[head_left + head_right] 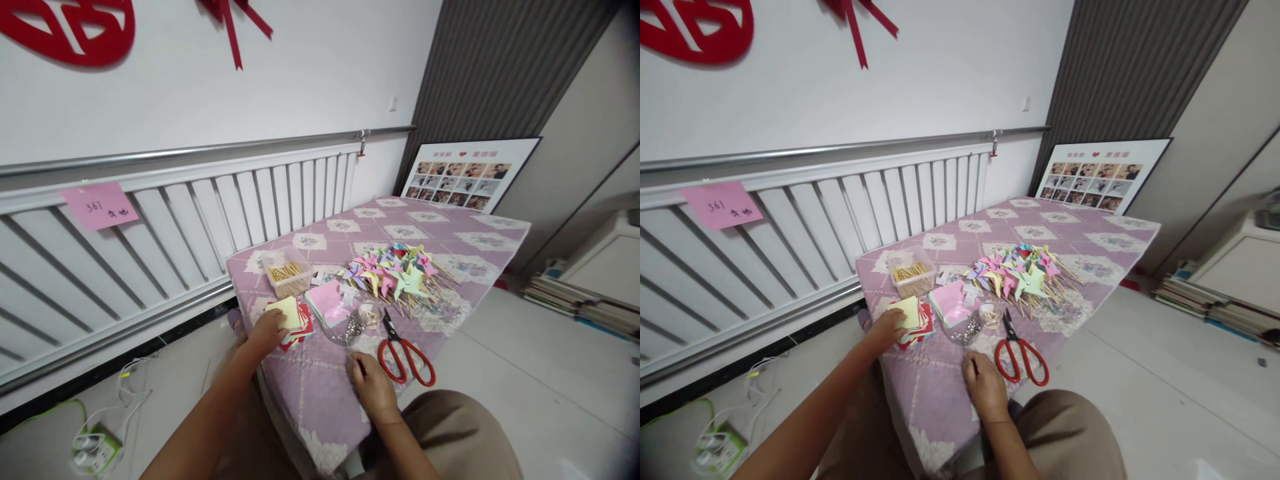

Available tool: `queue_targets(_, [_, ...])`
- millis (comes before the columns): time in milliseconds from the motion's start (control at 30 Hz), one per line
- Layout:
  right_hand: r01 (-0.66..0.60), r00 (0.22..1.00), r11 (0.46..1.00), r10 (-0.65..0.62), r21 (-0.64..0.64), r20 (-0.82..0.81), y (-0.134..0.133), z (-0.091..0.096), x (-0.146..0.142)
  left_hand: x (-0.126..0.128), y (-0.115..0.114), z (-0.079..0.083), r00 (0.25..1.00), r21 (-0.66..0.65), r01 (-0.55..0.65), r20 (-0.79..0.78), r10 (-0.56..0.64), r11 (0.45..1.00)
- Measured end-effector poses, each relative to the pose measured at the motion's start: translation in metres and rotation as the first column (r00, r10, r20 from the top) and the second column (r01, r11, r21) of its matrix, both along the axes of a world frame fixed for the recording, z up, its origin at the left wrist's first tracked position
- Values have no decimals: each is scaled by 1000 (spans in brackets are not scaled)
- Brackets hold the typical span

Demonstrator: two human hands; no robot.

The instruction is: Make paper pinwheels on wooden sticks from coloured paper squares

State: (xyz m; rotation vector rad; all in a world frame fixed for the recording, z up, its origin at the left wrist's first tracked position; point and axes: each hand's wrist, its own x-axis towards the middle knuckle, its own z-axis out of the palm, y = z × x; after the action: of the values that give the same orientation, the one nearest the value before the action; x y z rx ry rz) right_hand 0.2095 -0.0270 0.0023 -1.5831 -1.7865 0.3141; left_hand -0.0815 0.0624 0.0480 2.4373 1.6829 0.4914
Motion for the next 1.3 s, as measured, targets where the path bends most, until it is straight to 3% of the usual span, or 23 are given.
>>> queue_targets(400, [-36, 999, 999, 36, 5, 20, 0, -5, 3, -6, 2, -5, 998, -1, 25, 63, -25, 1000])
queue_targets(900, [-58, 998, 996, 56, 61, 32, 2, -6, 4, -8, 9, 9, 988, -23, 114, 107, -111, 993])
queue_targets(1100, [-59, 997, 995, 56, 79, 47, 2, -6, 3, -6, 11, 11, 988, -59, 14, 152, -5, 998])
queue_targets(1300, [-54, 998, 996, 51, 70, 46, 3, -7, 4, -9, 20, 9, 954, -82, -177, 231, 191, 981])
